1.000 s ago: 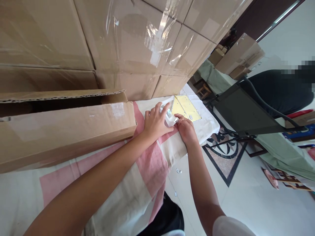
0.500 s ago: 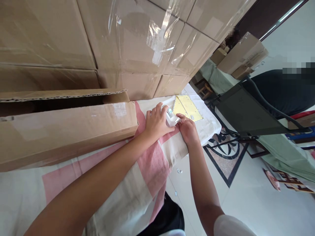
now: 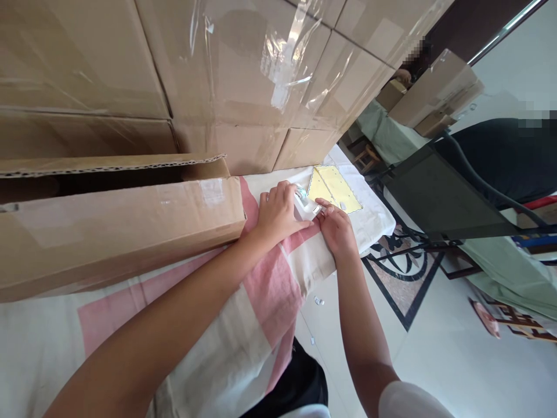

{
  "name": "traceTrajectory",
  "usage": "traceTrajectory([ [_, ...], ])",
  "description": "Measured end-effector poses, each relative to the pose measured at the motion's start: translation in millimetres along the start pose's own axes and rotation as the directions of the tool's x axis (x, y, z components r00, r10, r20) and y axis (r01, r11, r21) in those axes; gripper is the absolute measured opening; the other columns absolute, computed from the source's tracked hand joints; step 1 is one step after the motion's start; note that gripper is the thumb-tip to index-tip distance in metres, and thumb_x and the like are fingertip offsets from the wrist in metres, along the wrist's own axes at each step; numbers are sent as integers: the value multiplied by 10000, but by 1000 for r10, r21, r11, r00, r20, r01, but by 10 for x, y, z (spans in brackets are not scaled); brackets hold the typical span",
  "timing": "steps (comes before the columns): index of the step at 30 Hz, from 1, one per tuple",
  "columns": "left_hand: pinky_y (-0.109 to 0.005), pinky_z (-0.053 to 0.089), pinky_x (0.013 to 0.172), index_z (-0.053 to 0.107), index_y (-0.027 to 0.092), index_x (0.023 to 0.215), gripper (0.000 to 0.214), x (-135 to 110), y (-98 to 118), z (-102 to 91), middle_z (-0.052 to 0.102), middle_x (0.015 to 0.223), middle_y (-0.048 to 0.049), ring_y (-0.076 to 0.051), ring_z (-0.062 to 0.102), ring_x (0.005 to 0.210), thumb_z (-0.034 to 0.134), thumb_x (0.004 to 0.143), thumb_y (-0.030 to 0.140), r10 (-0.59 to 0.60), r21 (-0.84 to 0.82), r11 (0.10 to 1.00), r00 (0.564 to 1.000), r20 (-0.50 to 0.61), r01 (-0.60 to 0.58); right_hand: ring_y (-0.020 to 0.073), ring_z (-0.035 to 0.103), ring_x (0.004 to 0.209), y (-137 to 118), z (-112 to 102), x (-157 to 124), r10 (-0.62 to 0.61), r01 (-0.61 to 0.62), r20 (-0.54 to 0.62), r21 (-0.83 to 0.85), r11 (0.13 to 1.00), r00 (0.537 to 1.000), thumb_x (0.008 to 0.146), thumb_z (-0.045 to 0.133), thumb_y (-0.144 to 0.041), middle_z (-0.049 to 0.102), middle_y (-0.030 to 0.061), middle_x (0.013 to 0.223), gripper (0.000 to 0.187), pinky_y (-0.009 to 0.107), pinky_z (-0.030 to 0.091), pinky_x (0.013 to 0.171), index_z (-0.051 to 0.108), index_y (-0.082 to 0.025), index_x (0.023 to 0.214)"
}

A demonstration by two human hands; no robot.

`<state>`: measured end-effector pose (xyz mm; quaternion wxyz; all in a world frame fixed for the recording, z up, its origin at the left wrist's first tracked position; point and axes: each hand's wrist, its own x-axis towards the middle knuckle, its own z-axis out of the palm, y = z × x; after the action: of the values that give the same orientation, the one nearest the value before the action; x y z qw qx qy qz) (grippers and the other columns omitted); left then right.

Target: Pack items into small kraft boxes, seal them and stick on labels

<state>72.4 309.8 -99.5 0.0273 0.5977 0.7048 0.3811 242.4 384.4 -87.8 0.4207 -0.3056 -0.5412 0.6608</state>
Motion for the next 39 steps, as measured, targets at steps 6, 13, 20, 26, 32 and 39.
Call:
traceTrajectory([
  [6,-453,423,996,424,242,1344,773,27,-9,-17,554,1432,-139,-327,560,1271,787,752,581,-47,-79,996,999,8,48,222,628,936,5,-21,7,17,-18,-22,-55,998,1000,789,791,-390,722,48,1158,205,397,512,941,686,-232,711],
  [13,-483,382,1059,402,223,1395,866,57,-21,-13,634,1340,-132,-328,575,1265,806,738,617,-89,-153,983,993,79,100,222,671,980,-37,-1,-33,25,-26,42,19,1000,999,803,817,-357,726,25,1212,175,383,535,955,688,-245,763],
  [20,-417,443,923,566,231,1207,642,76,-8,-62,707,1183,-85,-331,559,1126,780,760,638,-159,-177,972,987,-6,156,227,694,1010,-56,-49,-23,69,-70,13,50,996,998,768,872,-353,739,27,1204,267,384,591,907,632,-245,728],
  [26,-366,449,818,625,292,1110,554,94,-67,-45,733,1067,-15,-310,564,1100,748,756,700,-218,-334,919,976,12,209,261,697,994,-45,-67,1,101,-103,83,26,994,991,803,831,-411,733,53,1188,242,440,613,907,681,-232,742],
  [32,-372,442,794,646,296,1086,539,91,-66,-20,730,1045,-16,-314,563,1085,754,747,700,-213,-317,927,977,-1,202,266,682,1050,-28,-86,16,102,-109,140,46,993,985,819,785,-412,729,53,1081,225,450,569,1022,680,-240,720],
  [39,-382,451,960,688,296,1146,457,99,-103,15,706,1064,-27,-292,521,1100,774,790,569,-108,-362,929,993,-54,81,290,645,1186,-19,-104,7,98,-105,112,55,993,989,788,786,-437,728,41,1143,206,479,506,1102,683,-265,741],
])
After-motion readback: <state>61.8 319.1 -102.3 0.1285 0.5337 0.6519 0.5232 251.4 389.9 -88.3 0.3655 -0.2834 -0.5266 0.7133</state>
